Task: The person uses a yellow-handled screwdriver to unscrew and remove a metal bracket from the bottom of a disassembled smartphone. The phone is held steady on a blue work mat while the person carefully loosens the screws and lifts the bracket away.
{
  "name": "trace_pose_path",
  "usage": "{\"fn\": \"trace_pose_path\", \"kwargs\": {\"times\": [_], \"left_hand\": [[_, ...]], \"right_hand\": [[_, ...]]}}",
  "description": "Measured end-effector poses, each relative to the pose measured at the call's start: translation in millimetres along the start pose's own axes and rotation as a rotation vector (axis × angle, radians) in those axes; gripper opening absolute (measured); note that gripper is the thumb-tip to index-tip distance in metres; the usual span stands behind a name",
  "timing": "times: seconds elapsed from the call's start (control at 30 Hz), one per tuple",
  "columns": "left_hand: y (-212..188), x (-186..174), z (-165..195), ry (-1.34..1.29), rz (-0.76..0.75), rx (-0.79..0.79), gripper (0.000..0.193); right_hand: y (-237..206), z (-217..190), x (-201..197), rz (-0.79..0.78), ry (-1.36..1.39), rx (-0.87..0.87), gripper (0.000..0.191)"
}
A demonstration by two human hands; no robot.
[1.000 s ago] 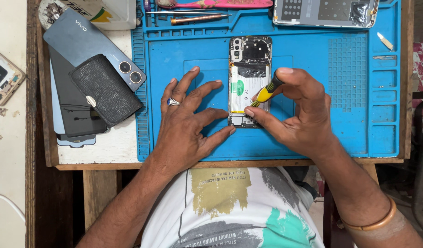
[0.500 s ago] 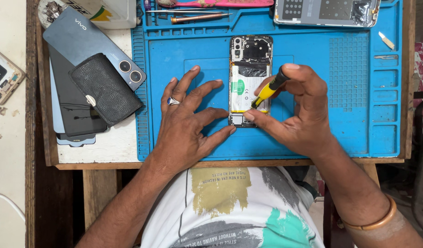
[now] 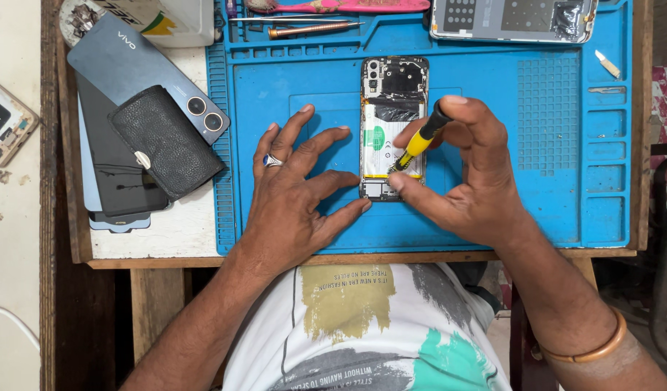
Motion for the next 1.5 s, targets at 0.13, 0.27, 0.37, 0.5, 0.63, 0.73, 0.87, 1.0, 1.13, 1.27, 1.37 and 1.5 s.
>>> {"fn": "trace_pose_path", "kwargs": {"times": [0.13, 0.27, 0.37, 0.5, 0.63, 0.73, 0.87, 1.0, 1.13, 1.27, 1.37, 1.5], "left_hand": [[-0.3, 0.3, -0.4, 0.005, -0.004, 0.003, 0.026], [0.3, 0.8, -0.4, 0.002, -0.005, -0.004, 0.026], [0.2, 0.4, 0.0, 0.004, -0.005, -0.006, 0.025], [-0.1, 0.4, -0.2, 0.002, -0.003, 0.002, 0.026], [-0.2, 0.1, 0.3, 0.002, 0.001, 0.0, 0.026], [0.3, -0.2, 0.6, 0.007, -0.001, 0.001, 0.025], [-0.3, -0.4, 0.8, 0.002, 0.005, 0.0, 0.025], [0.3, -0.2, 0.0, 0.005, -0.004, 0.003, 0.025], [-0.4, 0.8, -0.7, 0.007, -0.009, 0.001, 0.025], [-0.2, 1.3, -0.8, 0.003, -0.007, -0.004, 0.025], [-0.3, 1.2, -1.0, 0.004, -0.005, -0.003, 0.025], [-0.2, 0.9, -1.5, 0.005, -0.005, 0.0, 0.025]], "right_hand": [[-0.6, 5.7, 0.9, 0.076, -0.162, -0.013, 0.092], [-1.3, 5.1, -2.1, 0.022, -0.065, -0.011, 0.086], [0.9, 2.6, -3.4, -0.041, 0.021, -0.011, 0.082], [3.2, 0.1, -3.5, 0.04, -0.078, -0.047, 0.087], [0.9, 3.9, -4.4, 0.061, -0.142, 0.008, 0.089], [-1.3, 5.0, -5.6, 0.045, -0.146, 0.003, 0.087], [-1.3, 4.9, -5.1, -0.031, -0.016, -0.025, 0.084], [0.3, 4.7, -3.2, 0.03, -0.112, -0.053, 0.091], [-0.2, 5.2, -1.6, 0.037, -0.085, -0.007, 0.091], [0.5, 3.9, -3.3, -0.052, 0.02, -0.015, 0.088], [2.2, 4.0, -4.7, -0.03, -0.033, -0.017, 0.09], [1.3, 5.1, -5.3, 0.002, -0.069, 0.015, 0.092]]}}
Point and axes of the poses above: each hand's wrist, its own y-axis towards the middle knuckle, its own x-axis out of the palm, z = x × y, the point moved 3 cm from there along y, towards the middle knuckle, and after that the axes turned 8 degrees about -y, right-handed, at the moved point
